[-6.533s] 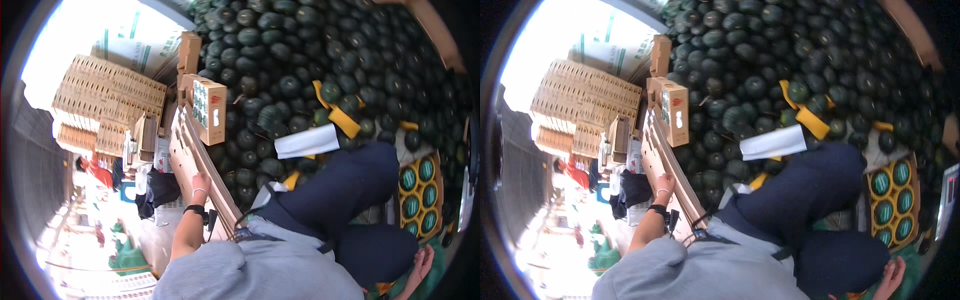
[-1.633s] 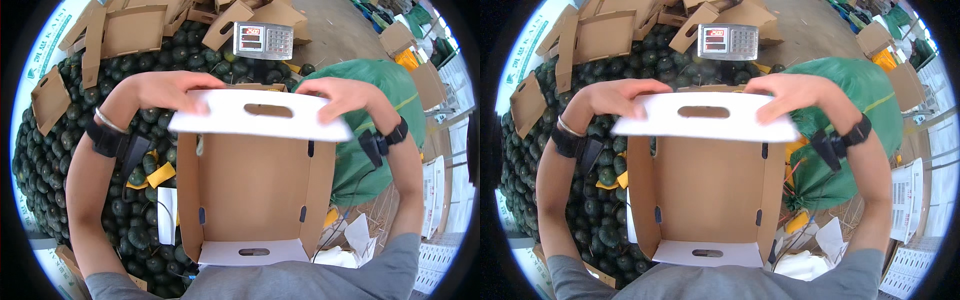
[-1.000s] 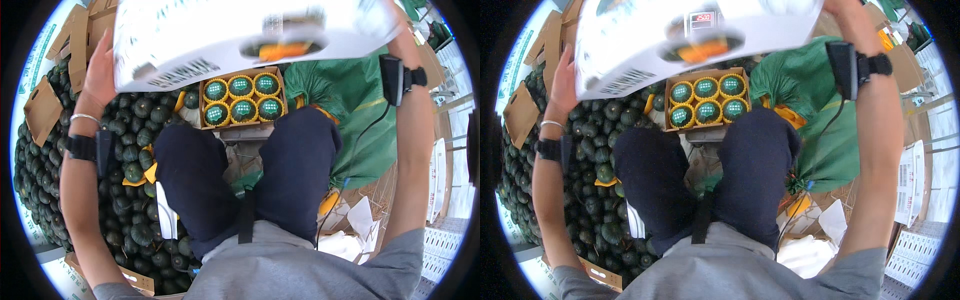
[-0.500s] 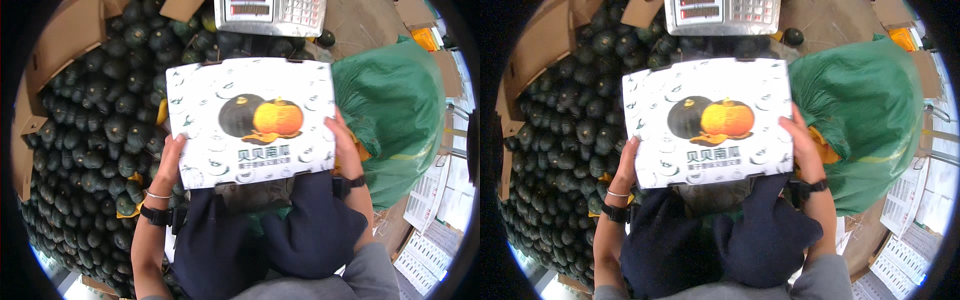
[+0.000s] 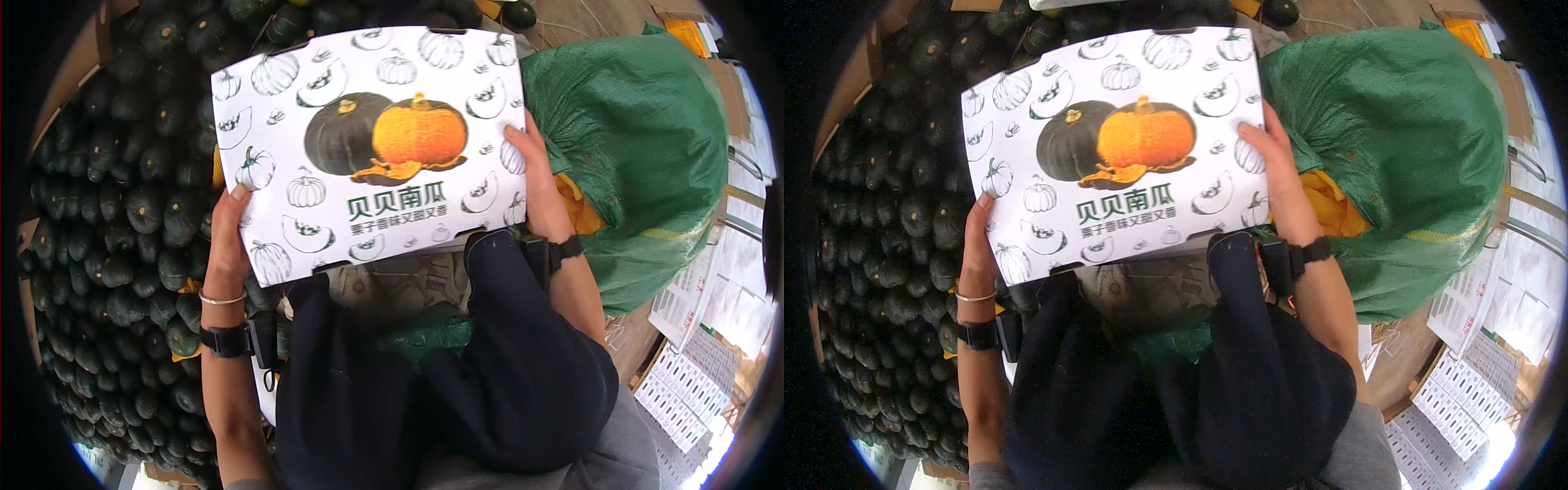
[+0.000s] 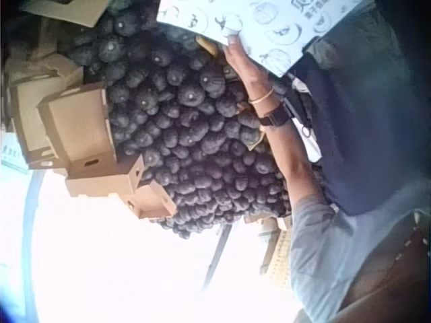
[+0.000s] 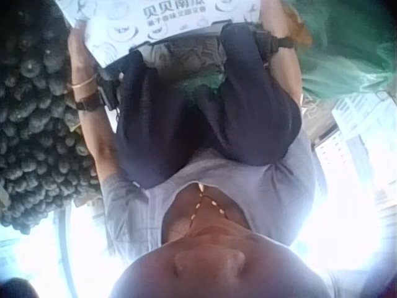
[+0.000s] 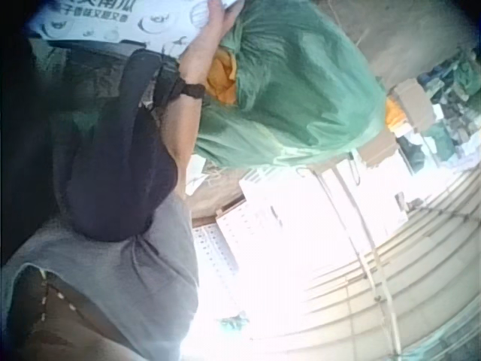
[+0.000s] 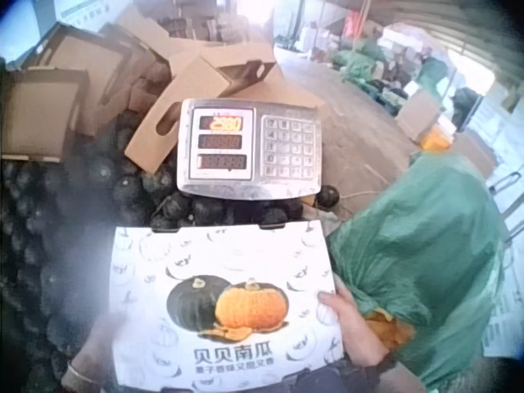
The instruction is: The person assembles a cardboard box, weighs individual squash on a scale, places the squash into the box, wraps them in yellow foam nets, and applies stickers to the fruit.
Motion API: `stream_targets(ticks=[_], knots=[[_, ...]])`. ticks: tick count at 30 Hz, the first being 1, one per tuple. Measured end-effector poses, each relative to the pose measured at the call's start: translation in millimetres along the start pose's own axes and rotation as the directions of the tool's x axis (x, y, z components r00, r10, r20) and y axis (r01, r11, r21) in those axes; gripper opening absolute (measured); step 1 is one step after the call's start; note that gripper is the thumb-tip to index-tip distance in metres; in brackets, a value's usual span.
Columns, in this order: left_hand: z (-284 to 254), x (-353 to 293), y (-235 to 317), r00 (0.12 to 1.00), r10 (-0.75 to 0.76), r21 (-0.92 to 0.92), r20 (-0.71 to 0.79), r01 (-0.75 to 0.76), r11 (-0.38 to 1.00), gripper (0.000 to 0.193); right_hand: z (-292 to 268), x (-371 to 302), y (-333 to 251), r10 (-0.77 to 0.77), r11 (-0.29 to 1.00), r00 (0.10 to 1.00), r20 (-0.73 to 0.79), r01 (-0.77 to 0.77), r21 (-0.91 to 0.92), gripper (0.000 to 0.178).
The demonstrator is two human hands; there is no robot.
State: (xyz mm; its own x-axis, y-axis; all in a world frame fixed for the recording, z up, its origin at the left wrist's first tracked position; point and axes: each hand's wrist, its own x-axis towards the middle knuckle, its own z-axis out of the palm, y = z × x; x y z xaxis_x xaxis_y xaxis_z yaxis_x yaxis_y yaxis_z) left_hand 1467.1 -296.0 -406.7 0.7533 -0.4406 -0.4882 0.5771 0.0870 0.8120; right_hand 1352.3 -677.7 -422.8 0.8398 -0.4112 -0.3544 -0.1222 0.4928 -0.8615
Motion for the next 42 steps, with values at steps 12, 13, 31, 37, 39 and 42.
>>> stream_targets(ticks=[12, 13, 31, 37, 39, 42], knots=[[-13, -31, -36, 0.997, 0.037, -0.155, -0.070, -0.047, 0.987, 0.074, -18, -43, 12, 0.078, 0.997, 0.990, 0.119, -0.076, -0.018, 0.076], [-14, -38, -45, 0.996, 0.019, -0.182, -0.084, -0.034, 0.983, 0.076, -23, -45, 12, 0.096, 0.995, 0.985, 0.142, -0.092, -0.033, 0.079], [-49, 98, -46, 0.988, 0.149, -0.491, -0.028, -0.144, 0.859, 0.059, -36, 45, 46, 0.038, 0.991, 0.959, 0.282, -0.073, 0.114, 0.065], [-49, 85, -41, 0.971, -0.198, -0.316, -0.134, 0.148, 0.937, 0.059, -37, 44, 38, 0.197, 0.965, 0.953, 0.230, -0.147, -0.218, 0.063], [-9, 58, -2, 0.995, -0.092, -0.295, -0.043, 0.076, 0.953, 0.061, -14, 21, -2, 0.158, 0.976, 0.974, 0.161, -0.129, -0.178, 0.066], [-17, 10, -31, 0.991, -0.067, -0.241, -0.120, 0.037, 0.970, 0.059, -17, -16, 2, 0.023, 0.951, 0.983, 0.181, 0.034, -0.307, 0.076]])
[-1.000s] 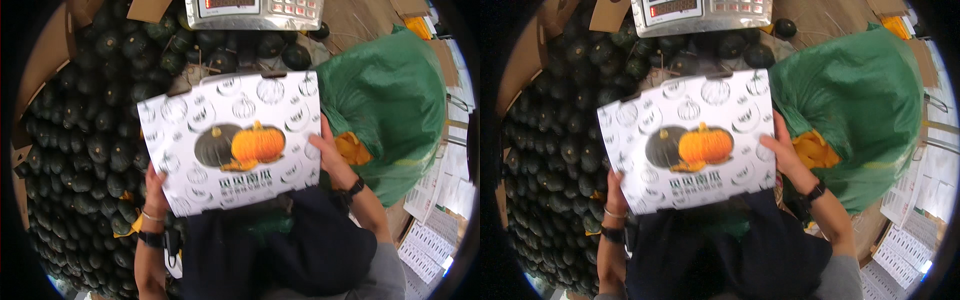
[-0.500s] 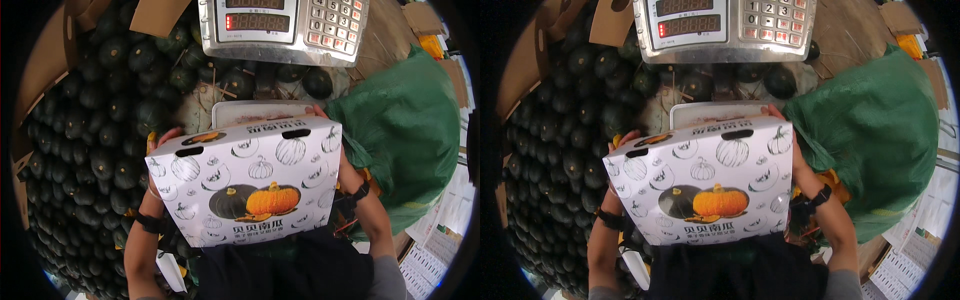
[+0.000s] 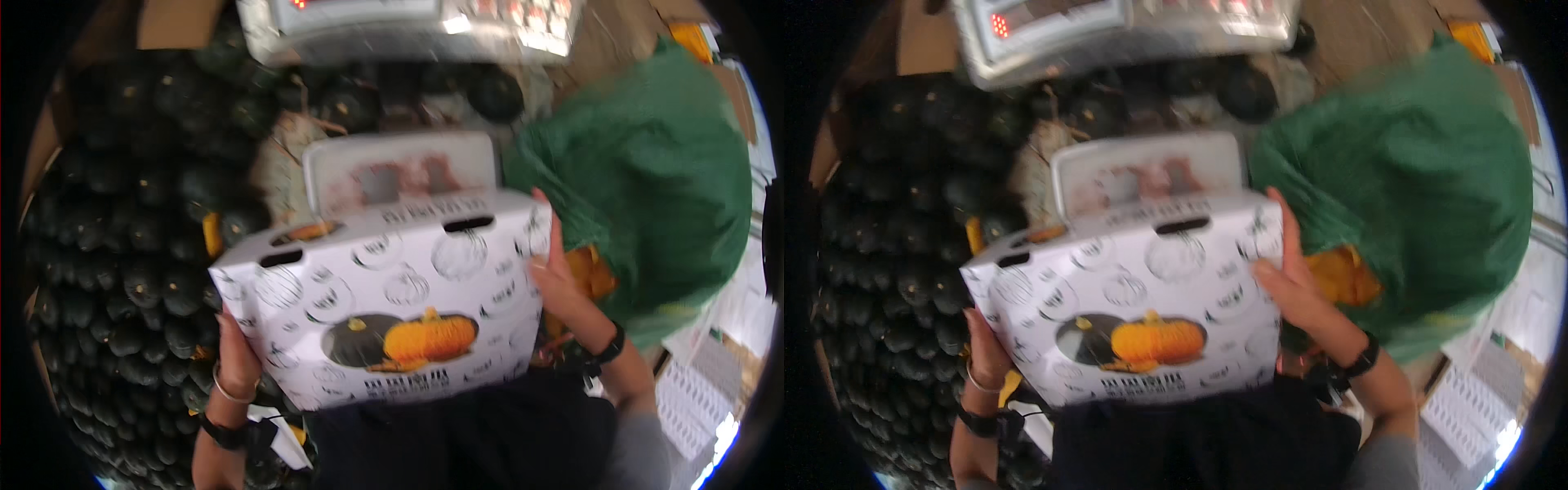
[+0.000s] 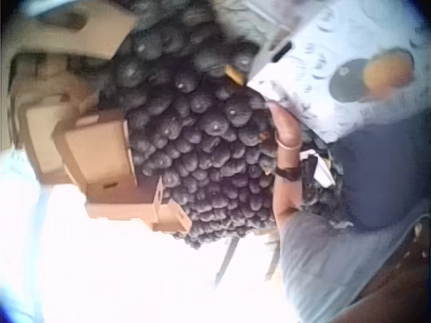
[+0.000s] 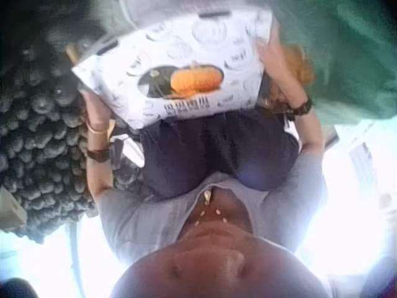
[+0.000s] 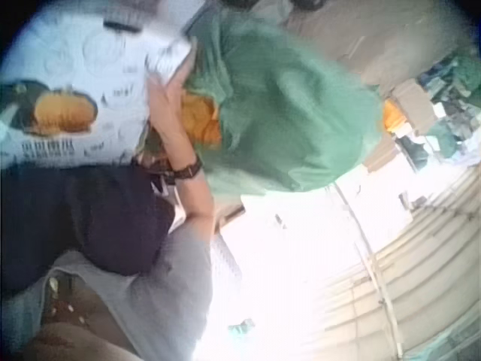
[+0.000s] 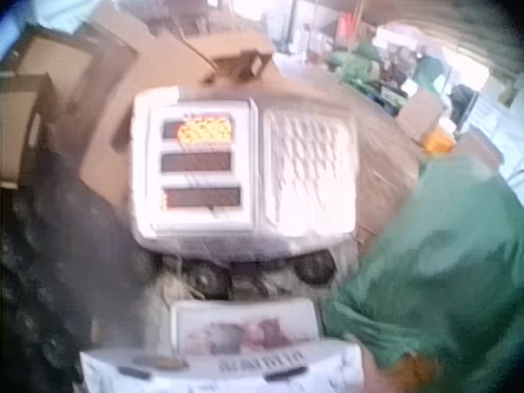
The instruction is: The person assembles a cardboard box, weighs individual squash on a scale, places the squash into the box, wraps them in yellow foam nets, and applies stickers to the fruit.
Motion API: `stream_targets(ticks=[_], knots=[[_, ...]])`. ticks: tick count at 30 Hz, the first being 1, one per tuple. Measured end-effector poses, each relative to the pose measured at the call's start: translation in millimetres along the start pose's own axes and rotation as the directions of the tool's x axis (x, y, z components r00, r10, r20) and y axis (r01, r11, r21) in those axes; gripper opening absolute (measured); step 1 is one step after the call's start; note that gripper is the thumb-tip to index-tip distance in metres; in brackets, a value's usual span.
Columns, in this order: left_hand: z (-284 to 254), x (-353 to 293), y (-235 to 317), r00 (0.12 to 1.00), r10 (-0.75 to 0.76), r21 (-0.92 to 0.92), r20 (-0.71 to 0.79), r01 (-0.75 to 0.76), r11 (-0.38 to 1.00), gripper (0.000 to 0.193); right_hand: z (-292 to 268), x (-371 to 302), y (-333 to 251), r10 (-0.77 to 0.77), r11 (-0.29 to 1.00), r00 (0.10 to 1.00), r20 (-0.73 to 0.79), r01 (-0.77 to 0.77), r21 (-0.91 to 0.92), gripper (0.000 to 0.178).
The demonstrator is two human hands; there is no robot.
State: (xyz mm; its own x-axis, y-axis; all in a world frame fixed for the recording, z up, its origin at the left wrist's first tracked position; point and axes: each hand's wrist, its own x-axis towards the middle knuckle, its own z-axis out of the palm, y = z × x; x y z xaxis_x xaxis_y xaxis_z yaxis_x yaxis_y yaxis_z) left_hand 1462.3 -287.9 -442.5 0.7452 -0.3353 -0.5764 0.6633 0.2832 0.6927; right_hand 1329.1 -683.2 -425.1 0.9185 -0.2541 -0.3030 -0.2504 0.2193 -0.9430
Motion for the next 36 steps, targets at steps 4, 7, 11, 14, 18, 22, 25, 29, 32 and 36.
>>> stream_targets(ticks=[4, 7, 11, 14, 18, 22, 25, 29, 32, 36], knots=[[-71, 22, -47, 0.986, 0.091, 0.710, -0.138, 0.035, 0.704, 0.054, 9, 26, 53, -0.128, 0.962, 0.986, -0.110, 0.097, -0.254, 0.066], [-42, 10, -35, 0.941, -0.262, 0.157, 0.212, 0.232, 0.960, 0.062, 1, 24, 78, -0.087, 0.658, 0.981, -0.174, -0.074, -0.749, 0.065], [-73, -32, -55, 0.976, -0.142, 0.545, -0.168, 0.212, 0.812, 0.067, 6, -47, 86, -0.002, 0.866, 0.995, -0.103, -0.050, -0.497, 0.063], [-19, -40, -54, 0.991, -0.127, 0.746, -0.038, 0.113, 0.656, 0.066, 22, -48, 70, 0.016, 0.928, 0.982, -0.188, -0.084, -0.363, 0.068], [58, -58, -47, 0.970, -0.147, 0.868, 0.192, -0.098, 0.487, 0.066, 27, -54, 3, -0.304, 0.942, 0.909, -0.285, 0.242, -0.234, 0.067], [146, -86, -45, 0.845, -0.231, 0.846, 0.482, -0.381, 0.373, 0.066, -5, -120, -111, -0.514, 0.847, 0.724, -0.459, 0.511, -0.142, 0.063], [214, -115, -52, 0.682, -0.293, 0.741, 0.670, -0.585, 0.331, 0.066, -44, -195, -145, -0.510, 0.734, 0.667, -0.543, 0.667, 0.130, 0.056], [313, -176, -71, 0.346, -0.332, 0.443, 0.877, -0.850, 0.285, 0.065, -86, -338, -115, -0.404, 0.530, 0.572, -0.714, 0.783, 0.326, 0.059], [393, -215, -102, 0.138, -0.320, 0.229, 0.937, -0.936, 0.267, 0.065, -42, -426, -111, -0.278, 0.469, 0.512, -0.813, 0.811, 0.351, 0.055], [475, -266, -188, -0.025, -0.376, 0.068, 0.926, -0.970, 0.232, 0.065, -2, -504, -71, -0.220, 0.069, 0.592, -0.775, 0.802, 0.593, 0.054]])
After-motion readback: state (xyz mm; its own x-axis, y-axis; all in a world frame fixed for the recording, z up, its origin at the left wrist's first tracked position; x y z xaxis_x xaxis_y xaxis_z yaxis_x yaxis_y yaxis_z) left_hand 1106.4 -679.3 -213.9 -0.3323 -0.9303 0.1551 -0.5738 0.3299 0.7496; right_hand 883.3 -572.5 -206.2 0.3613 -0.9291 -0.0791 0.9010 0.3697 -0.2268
